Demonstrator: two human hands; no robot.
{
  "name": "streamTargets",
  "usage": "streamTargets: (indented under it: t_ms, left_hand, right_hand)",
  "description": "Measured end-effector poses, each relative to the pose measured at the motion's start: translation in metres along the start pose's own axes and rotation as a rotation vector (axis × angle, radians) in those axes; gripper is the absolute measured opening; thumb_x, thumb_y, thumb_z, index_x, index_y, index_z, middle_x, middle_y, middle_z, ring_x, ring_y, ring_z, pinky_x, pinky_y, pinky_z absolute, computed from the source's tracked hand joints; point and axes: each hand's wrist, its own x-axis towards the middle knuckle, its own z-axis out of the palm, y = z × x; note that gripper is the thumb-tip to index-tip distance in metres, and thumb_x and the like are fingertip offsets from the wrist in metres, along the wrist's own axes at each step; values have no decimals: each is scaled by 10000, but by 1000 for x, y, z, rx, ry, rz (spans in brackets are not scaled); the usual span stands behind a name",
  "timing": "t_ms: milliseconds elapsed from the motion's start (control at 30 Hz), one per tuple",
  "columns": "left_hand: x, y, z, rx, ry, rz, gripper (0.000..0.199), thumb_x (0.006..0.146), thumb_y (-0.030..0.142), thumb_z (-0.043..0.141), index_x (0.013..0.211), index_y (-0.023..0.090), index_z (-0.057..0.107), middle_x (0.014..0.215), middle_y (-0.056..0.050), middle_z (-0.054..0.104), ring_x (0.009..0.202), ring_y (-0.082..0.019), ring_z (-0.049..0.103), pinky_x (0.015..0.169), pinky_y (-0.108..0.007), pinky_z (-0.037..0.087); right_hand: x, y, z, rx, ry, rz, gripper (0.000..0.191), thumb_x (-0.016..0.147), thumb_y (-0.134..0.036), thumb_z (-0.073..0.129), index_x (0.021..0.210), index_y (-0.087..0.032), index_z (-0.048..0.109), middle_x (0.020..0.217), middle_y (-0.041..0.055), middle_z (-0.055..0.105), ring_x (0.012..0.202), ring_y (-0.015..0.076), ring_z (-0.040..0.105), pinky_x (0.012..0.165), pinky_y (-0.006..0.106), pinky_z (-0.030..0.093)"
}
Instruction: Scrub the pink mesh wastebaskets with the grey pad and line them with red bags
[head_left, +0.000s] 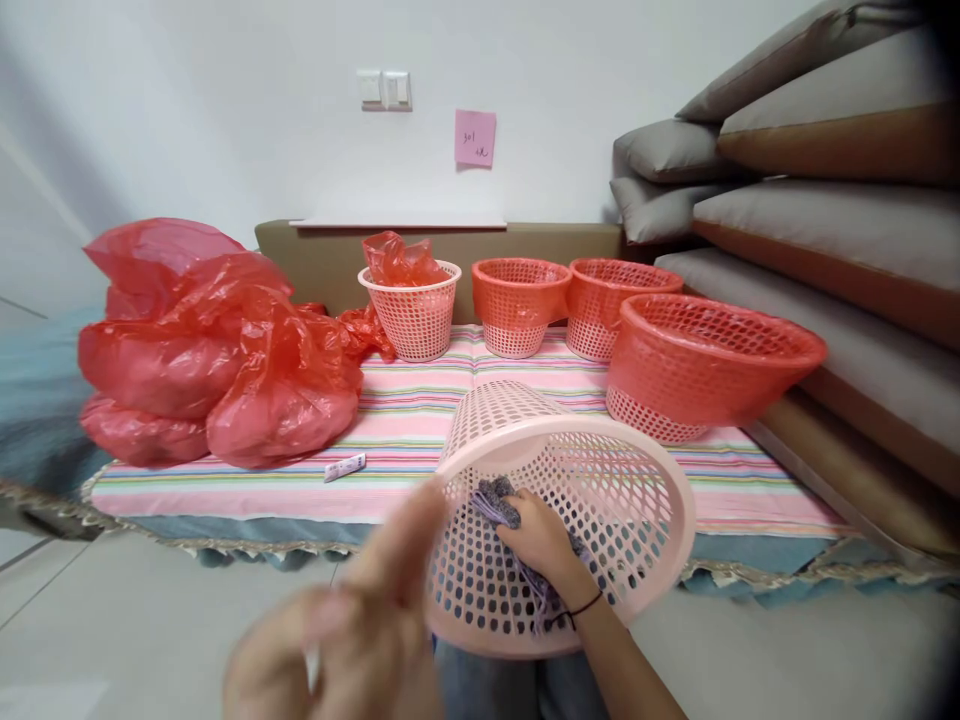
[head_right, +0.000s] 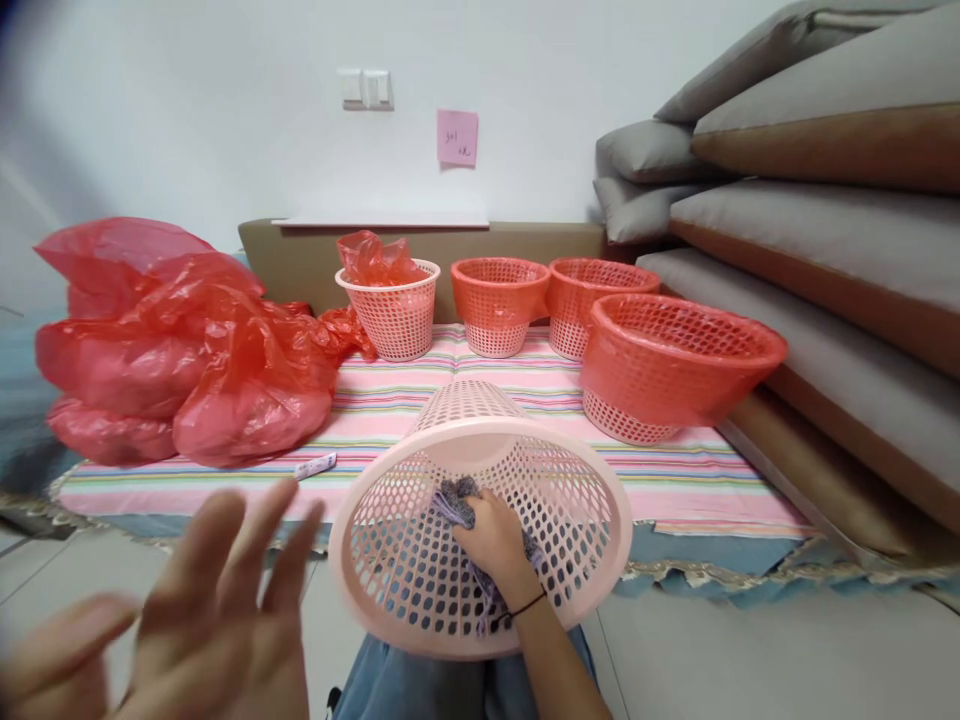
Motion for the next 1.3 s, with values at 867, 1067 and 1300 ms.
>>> streamTargets:
  t_ms: [867,1067,1300]
  left_hand:
    - [12,-94,37,91,-412,32,216,915,321,617,1103,257,702,1019,-16,724,954,-203,660,866,-298,490]
    - [8,-95,41,115,-409,24,208,932,300,595,1114,277,693,999,-7,718,940,-196,655,849,-292,489]
    - [7,-100,44,82,-314,24,226,920,293,620,1135,287,691,1066,-2,717,989,-191,653,892,-283,481]
  right_hand:
    - [23,6,-46,397,148,-33,374,792,-202,570,1149,-193,682,1203,62,699,1121,234,635,1013,365,467]
    - [93,14,-4,198,64,12,315,762,-169,636,1066,-194,713,1221,93,686,1121,277,625,977,366,451]
    - [57,7,1,92,-28,-22,274,772,-205,638,1028,-173,729,1124,111,705,1067,273,630,965,350,436]
